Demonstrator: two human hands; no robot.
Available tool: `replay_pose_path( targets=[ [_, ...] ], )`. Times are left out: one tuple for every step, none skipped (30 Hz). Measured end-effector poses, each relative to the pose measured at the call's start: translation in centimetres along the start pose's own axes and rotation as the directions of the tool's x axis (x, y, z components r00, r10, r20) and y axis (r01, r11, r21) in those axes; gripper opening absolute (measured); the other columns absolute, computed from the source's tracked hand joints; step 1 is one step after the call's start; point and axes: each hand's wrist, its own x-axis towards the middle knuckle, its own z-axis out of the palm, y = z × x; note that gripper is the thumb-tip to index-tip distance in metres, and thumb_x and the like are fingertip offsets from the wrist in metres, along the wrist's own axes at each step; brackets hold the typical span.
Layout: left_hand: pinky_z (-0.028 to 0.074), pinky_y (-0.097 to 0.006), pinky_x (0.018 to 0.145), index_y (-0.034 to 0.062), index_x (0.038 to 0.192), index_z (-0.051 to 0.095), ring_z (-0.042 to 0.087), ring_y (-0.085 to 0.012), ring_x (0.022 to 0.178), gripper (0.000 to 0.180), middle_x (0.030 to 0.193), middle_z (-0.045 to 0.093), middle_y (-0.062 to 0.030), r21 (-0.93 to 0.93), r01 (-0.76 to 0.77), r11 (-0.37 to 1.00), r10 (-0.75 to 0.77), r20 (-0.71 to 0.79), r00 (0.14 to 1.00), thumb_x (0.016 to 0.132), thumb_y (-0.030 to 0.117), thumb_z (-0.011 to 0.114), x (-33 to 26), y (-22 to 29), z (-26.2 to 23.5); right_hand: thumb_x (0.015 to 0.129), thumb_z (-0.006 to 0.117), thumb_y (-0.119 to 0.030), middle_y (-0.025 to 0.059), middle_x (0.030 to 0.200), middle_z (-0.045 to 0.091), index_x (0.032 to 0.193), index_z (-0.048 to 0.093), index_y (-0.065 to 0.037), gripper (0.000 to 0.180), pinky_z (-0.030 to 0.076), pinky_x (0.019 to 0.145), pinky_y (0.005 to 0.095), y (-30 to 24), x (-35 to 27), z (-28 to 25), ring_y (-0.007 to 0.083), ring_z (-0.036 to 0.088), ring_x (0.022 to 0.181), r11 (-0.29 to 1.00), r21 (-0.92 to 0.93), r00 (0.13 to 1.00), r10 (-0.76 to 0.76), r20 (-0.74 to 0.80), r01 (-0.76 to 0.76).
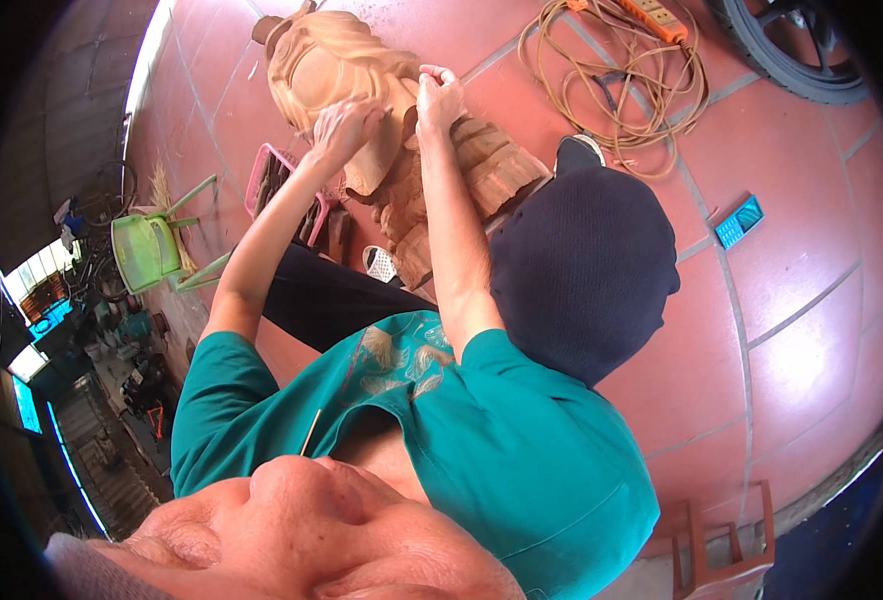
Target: The person sits on the floor and uses small carving tools to shape and smooth the surface of a wooden sculpture. They repeatedly scrape and refine the curved surfaces of the piece, removing wood shavings and adjusting hand positions to access different areas.
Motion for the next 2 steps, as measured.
replay_pose_path(
  targets=[
    [0.050,-0.044,0.065,0.0099,0.081,0.064,0.064,-0.0336,0.072,0.016,0.083,0.064,-0.0120,0.020,0.009,1.000,-0.009,-0.002,1.000,0.086,0.024,0.058,1.39,-0.52,0.22,0.081,0.057,0.002,0.0012,0.074,0.060,0.092,0.067,0.001,0.015,0.037,0.048,0.0222,0.26,0.12,-0.14,0.0070,0.048,0.056,0.999,0.021,0.999,0.036,0.028,-0.036],
    [0.050,-0.044,0.065,0.0099,0.081,0.064,0.064,-0.0336,0.072,0.016,0.083,0.064,-0.0120,0.018,0.013,1.000,-0.013,-0.006,1.000,0.086,0.024,0.058,1.19,-0.71,0.47,0.081,0.058,0.001,0.0021,0.076,0.062,0.094,0.068,0.000,0.016,0.038,0.049,0.0223,0.52,0.21,-0.38,0.0076,0.050,0.057,0.996,0.041,0.996,0.071,0.056,-0.073]
  ],
)
